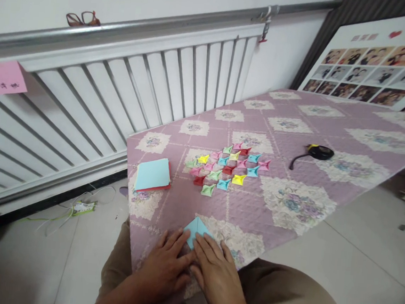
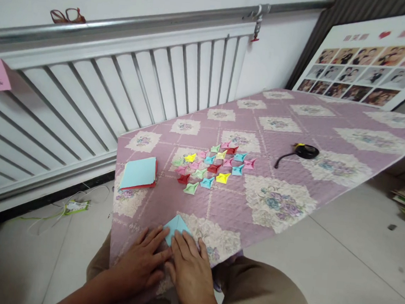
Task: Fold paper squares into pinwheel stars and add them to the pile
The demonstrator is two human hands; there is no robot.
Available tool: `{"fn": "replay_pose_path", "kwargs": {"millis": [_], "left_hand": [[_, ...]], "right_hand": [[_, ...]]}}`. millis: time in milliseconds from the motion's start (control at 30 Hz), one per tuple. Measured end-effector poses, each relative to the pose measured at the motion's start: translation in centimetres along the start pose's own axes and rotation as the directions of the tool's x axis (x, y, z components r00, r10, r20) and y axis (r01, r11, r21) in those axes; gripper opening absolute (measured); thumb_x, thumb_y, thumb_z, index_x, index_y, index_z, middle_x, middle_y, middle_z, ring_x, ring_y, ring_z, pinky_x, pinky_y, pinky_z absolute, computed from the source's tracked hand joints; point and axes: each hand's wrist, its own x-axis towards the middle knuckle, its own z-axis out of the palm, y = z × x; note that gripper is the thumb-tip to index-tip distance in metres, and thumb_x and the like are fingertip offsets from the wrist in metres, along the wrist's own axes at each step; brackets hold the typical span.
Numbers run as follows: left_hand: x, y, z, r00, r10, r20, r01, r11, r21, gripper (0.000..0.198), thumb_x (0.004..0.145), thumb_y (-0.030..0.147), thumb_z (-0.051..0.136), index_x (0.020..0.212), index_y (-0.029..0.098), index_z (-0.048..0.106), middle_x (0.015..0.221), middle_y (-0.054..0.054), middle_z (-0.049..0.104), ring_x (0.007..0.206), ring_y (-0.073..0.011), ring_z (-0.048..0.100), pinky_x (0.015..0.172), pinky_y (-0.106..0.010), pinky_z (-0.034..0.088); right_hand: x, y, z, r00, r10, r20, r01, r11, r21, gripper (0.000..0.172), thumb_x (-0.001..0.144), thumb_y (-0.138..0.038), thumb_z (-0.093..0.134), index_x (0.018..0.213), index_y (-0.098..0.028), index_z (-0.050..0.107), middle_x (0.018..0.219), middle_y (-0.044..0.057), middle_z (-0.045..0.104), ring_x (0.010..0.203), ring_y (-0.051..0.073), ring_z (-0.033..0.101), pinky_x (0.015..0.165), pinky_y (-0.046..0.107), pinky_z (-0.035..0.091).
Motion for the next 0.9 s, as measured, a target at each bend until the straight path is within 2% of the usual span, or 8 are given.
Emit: {"fn": "replay_pose_path", "kwargs": {"millis": [133,300,367,533,633,733,900], "left_hand": [[-0.1,-0.2,0.0,1.0,0.005,0.002,-0.005,1.0,-0.008,0.071,0.084,0.033,0.062,0.144,0.041,0.025,0.157,-0.006,0.002,0.141,-0.0357,0.014,0.108,-0.062,0.016],[-0.1,-0.1,0.0,1.0,-0.026,0.003,0.026,0.999,-0.021,0.071,0.082,0.033,0.065,0.142,0.043,0.028,0.157,-0.006,-0.004,0.14,-0.0376,0.011,0.107,-0.063,0.016],[-0.1,-0.1,0.0,0.999,-0.031,-0.006,0.031,0.999,-0.026,0.071,0.082,0.033,0.065,0.142,0.043,0.029,0.157,-0.006,-0.005,0.14,-0.0387,0.011,0.107,-0.063,0.017],[-0.1,0.0,-0.1,0.999,-0.026,-0.043,0.025,0.999,-0.03,0.073,0.08,0.03,0.067,0.141,0.043,0.03,0.157,-0.006,-0.005,0.14,-0.0392,0.012,0.106,-0.064,0.018],[-0.1,0.1,-0.3,0.999,-0.027,-0.038,0.026,0.999,-0.033,0.072,0.08,0.031,0.066,0.141,0.043,0.031,0.157,-0.006,-0.003,0.14,-0.0392,0.012,0.106,-0.064,0.018],[-0.1,0.1,-0.4,0.999,-0.027,-0.036,0.026,0.999,-0.022,0.07,0.081,0.033,0.066,0.141,0.042,0.032,0.157,-0.006,-0.001,0.14,-0.0384,0.012,0.107,-0.063,0.017],[-0.1,0.1,-0.3,0.999,-0.036,-0.039,0.036,0.999,-0.01,0.072,0.079,0.033,0.068,0.141,0.043,0.032,0.157,-0.006,0.0,0.14,-0.0377,0.012,0.107,-0.063,0.017]], "right_hand": [[-0.7,0.2,0.1,0.996,0.067,0.065,-0.065,0.997,-0.035,0.053,0.082,-0.028,0.056,0.134,-0.024,0.048,0.143,0.004,0.043,0.13,0.028,0.04,0.105,0.052,0.028],[-1.5,0.8,0.1,0.983,0.17,0.065,-0.165,0.983,-0.076,0.05,0.084,-0.034,0.053,0.134,-0.027,0.048,0.142,0.004,0.045,0.131,0.03,0.039,0.103,0.058,0.026],[-1.8,1.1,0.1,0.983,0.184,0.022,-0.181,0.979,-0.098,0.048,0.085,-0.035,0.052,0.132,-0.027,0.05,0.14,0.005,0.047,0.13,0.031,0.04,0.101,0.059,0.026],[-2.2,1.8,-0.1,0.967,0.174,-0.185,-0.197,0.973,-0.116,0.035,0.089,-0.036,0.048,0.121,-0.027,0.058,0.131,0.006,0.057,0.121,0.032,0.049,0.097,0.058,0.03],[-1.5,2.0,-0.6,0.94,0.211,-0.267,-0.234,0.97,-0.057,0.03,0.091,-0.036,0.047,0.115,-0.026,0.06,0.12,0.007,0.065,0.113,0.03,0.054,0.095,0.055,0.032],[0.2,1.9,-1.1,0.919,0.258,-0.299,-0.266,0.964,0.014,0.03,0.091,-0.034,0.047,0.116,-0.022,0.059,0.112,0.009,0.067,0.107,0.027,0.057,0.096,0.051,0.033],[3.3,1.6,-1.2,0.935,0.28,-0.217,-0.274,0.96,0.056,0.037,0.086,-0.033,0.055,0.121,-0.021,0.056,0.125,0.01,0.059,0.12,0.029,0.048,0.097,0.054,0.033]]}}
